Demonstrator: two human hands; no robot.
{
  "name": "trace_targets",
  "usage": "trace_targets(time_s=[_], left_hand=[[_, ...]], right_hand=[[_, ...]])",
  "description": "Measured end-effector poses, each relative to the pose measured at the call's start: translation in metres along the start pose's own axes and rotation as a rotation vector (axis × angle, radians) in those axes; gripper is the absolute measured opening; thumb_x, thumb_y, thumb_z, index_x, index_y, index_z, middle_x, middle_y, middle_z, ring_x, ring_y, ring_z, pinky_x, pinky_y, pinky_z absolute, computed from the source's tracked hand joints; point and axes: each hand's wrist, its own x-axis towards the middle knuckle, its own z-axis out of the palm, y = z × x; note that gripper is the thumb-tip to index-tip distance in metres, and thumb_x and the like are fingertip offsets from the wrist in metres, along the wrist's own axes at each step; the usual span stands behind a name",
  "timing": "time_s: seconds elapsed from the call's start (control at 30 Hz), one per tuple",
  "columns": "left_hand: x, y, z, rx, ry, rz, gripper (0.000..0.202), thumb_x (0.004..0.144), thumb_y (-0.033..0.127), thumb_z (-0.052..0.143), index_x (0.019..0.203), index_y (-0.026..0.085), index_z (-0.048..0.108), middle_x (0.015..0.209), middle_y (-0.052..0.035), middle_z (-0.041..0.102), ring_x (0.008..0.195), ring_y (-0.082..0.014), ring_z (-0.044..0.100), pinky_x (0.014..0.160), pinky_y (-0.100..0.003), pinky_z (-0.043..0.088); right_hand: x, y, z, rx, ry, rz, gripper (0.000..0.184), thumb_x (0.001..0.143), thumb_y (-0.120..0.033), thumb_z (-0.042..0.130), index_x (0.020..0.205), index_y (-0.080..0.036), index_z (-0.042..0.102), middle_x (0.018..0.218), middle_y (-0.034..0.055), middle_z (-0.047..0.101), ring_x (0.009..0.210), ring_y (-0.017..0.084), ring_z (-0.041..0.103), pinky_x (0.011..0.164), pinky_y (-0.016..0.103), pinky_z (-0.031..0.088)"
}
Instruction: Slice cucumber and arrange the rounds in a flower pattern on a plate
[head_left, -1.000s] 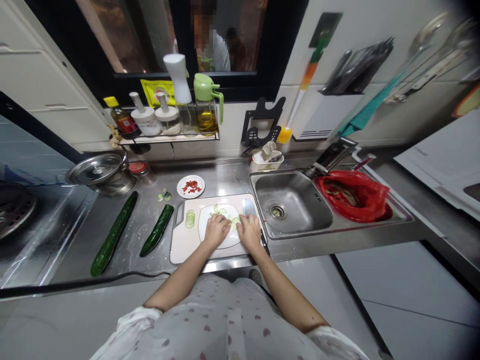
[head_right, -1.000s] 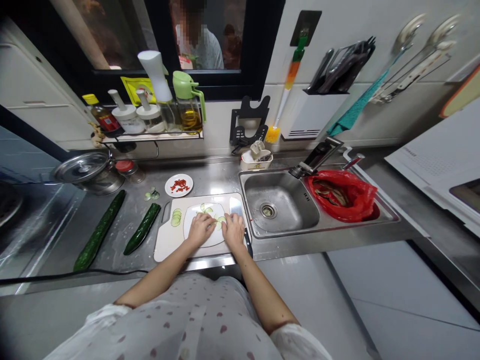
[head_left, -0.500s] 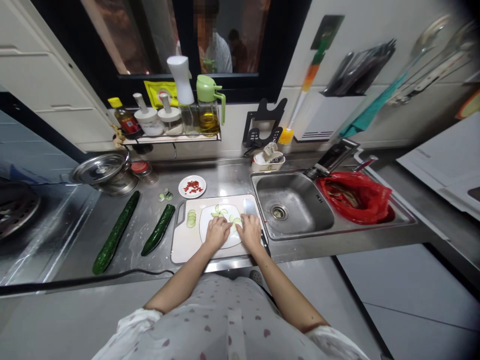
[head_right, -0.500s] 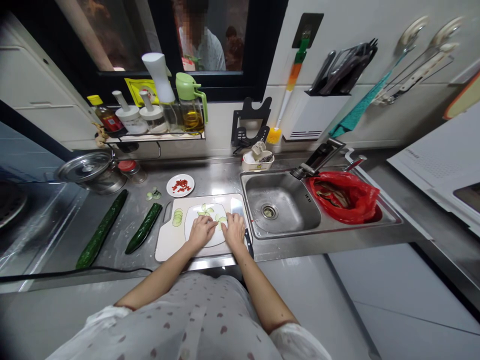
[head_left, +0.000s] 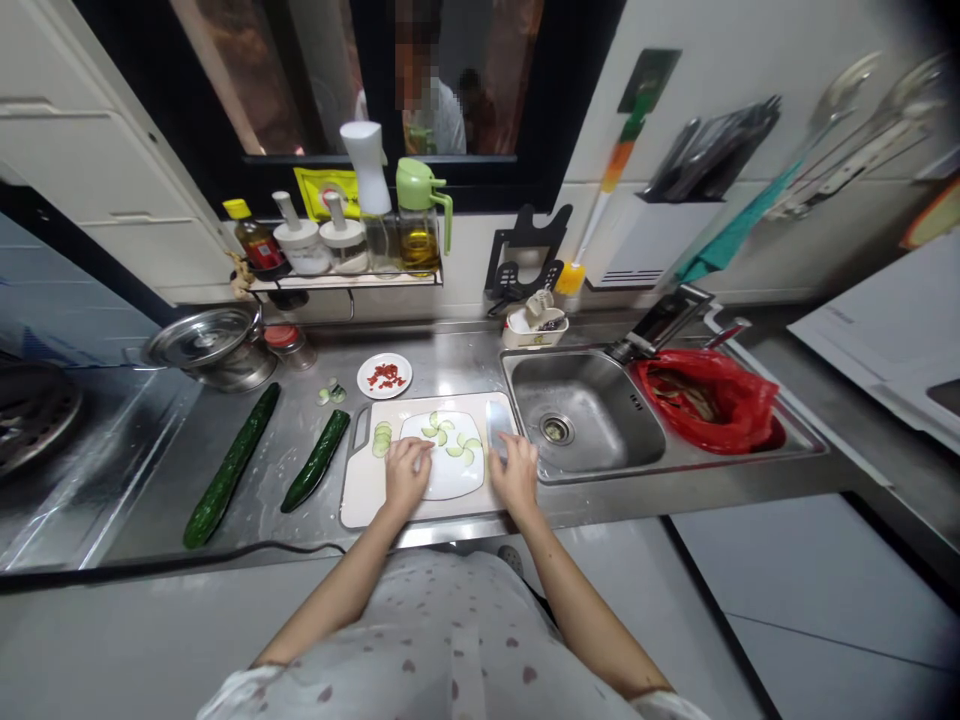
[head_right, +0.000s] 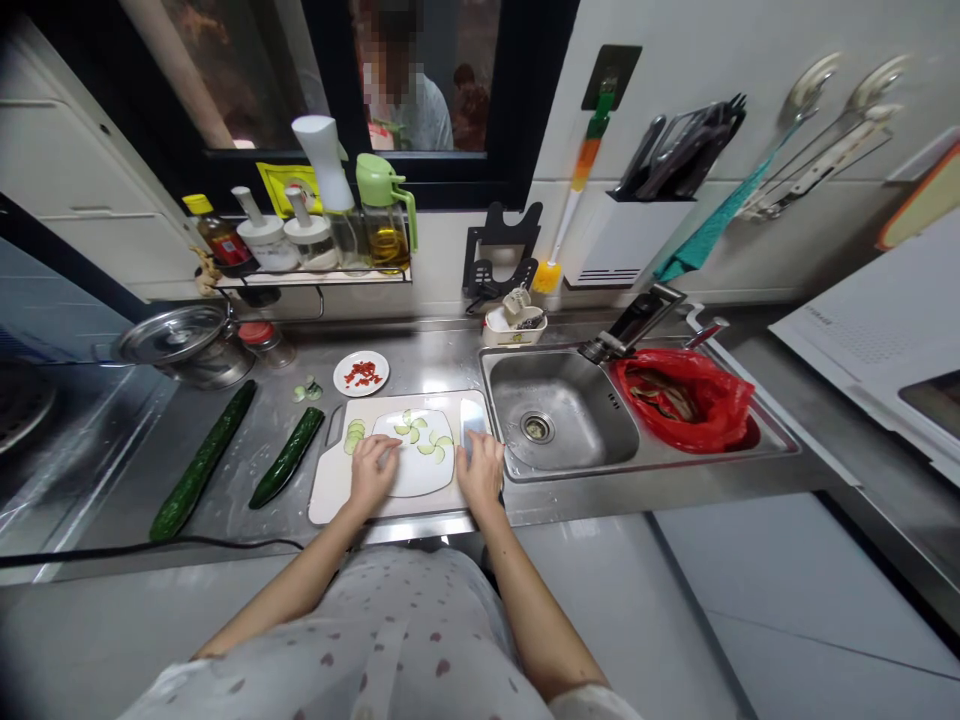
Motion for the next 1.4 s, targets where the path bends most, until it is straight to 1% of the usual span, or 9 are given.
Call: trace_targets(time_s=[0.1,0.27,0.4,0.53,0.7,0.87,1.07,1.2,1.4], left_hand=[[-0.013,-0.017,-0.016,-0.005,0.072,-0.080,0.023,0.088,0.024,0.050,0.097,0.023,0.071,0.102,-0.0057,0.066,0.103,-0.0228,0.056,0.093,-0.037,0.043],[-0.030,-0.040,-0.035,0.047,0.107,-0.222,0.022,0.087,0.028,0.051,0.097,0.023,0.070,0.104,-0.0054,0.068,0.103,-0.0238,0.057,0.094,-0.038,0.043],[-0.035,-0.049,-0.044,0.110,0.108,-0.323,0.023,0.086,0.028,0.051,0.100,0.023,0.068,0.106,-0.0057,0.067,0.104,-0.0248,0.057,0.095,-0.039,0.042],[-0.032,-0.054,-0.049,0.167,0.115,-0.381,0.025,0.086,0.029,0.051,0.103,0.024,0.068,0.110,-0.0067,0.067,0.106,-0.0263,0.055,0.094,-0.041,0.040],[-0.025,-0.058,-0.052,0.243,0.085,-0.446,0.029,0.086,0.033,0.051,0.109,0.024,0.067,0.113,-0.0091,0.066,0.106,-0.0293,0.054,0.092,-0.044,0.037],[-0.014,-0.056,-0.048,0.315,0.036,-0.514,0.031,0.086,0.041,0.051,0.106,0.024,0.067,0.102,-0.0095,0.067,0.100,-0.0306,0.055,0.090,-0.047,0.035],[0.000,-0.054,-0.040,0.399,0.030,-0.510,0.038,0.083,0.053,0.054,0.103,0.023,0.067,0.103,-0.0120,0.067,0.100,-0.0329,0.055,0.089,-0.048,0.035],[0.003,-0.056,-0.038,0.424,0.033,-0.507,0.036,0.083,0.053,0.055,0.100,0.024,0.067,0.103,-0.0113,0.067,0.100,-0.0326,0.056,0.088,-0.047,0.035],[0.004,-0.056,-0.038,0.393,0.008,-0.527,0.029,0.083,0.047,0.055,0.097,0.024,0.066,0.102,-0.0101,0.066,0.102,-0.0318,0.055,0.089,-0.046,0.035]], right_hand=[[-0.008,0.006,-0.004,0.028,0.022,0.018,0.036,0.092,-0.034,0.043,0.118,-0.016,0.061,0.109,0.0117,0.056,0.104,0.026,0.044,0.093,0.040,0.038],[-0.019,0.009,-0.002,0.051,0.030,0.017,0.035,0.091,-0.034,0.043,0.114,-0.018,0.063,0.107,0.0111,0.057,0.102,0.026,0.045,0.092,0.042,0.039],[-0.021,0.006,0.001,0.066,0.019,0.012,0.034,0.090,-0.033,0.045,0.113,-0.018,0.064,0.106,0.0115,0.058,0.101,0.026,0.046,0.091,0.042,0.040],[-0.017,0.004,0.002,0.078,0.032,-0.007,0.034,0.090,-0.035,0.044,0.111,-0.018,0.065,0.105,0.0117,0.059,0.102,0.027,0.047,0.092,0.042,0.040],[-0.014,0.005,0.001,0.087,0.050,-0.021,0.034,0.090,-0.037,0.043,0.109,-0.019,0.066,0.105,0.0116,0.059,0.103,0.027,0.047,0.092,0.043,0.040],[-0.015,0.007,0.004,0.099,0.070,-0.024,0.035,0.091,-0.039,0.043,0.107,-0.019,0.066,0.103,0.0115,0.059,0.102,0.027,0.048,0.092,0.043,0.039],[-0.018,0.008,0.005,0.115,0.074,-0.030,0.033,0.090,-0.038,0.044,0.106,-0.019,0.066,0.101,0.0116,0.060,0.102,0.027,0.050,0.093,0.044,0.039],[-0.022,0.009,0.005,0.129,0.079,-0.018,0.033,0.090,-0.039,0.044,0.105,-0.020,0.067,0.103,0.0117,0.061,0.102,0.027,0.050,0.092,0.044,0.039],[-0.026,0.009,0.006,0.143,0.072,-0.012,0.035,0.090,-0.040,0.043,0.105,-0.019,0.067,0.101,0.0116,0.061,0.099,0.027,0.051,0.091,0.042,0.040]])
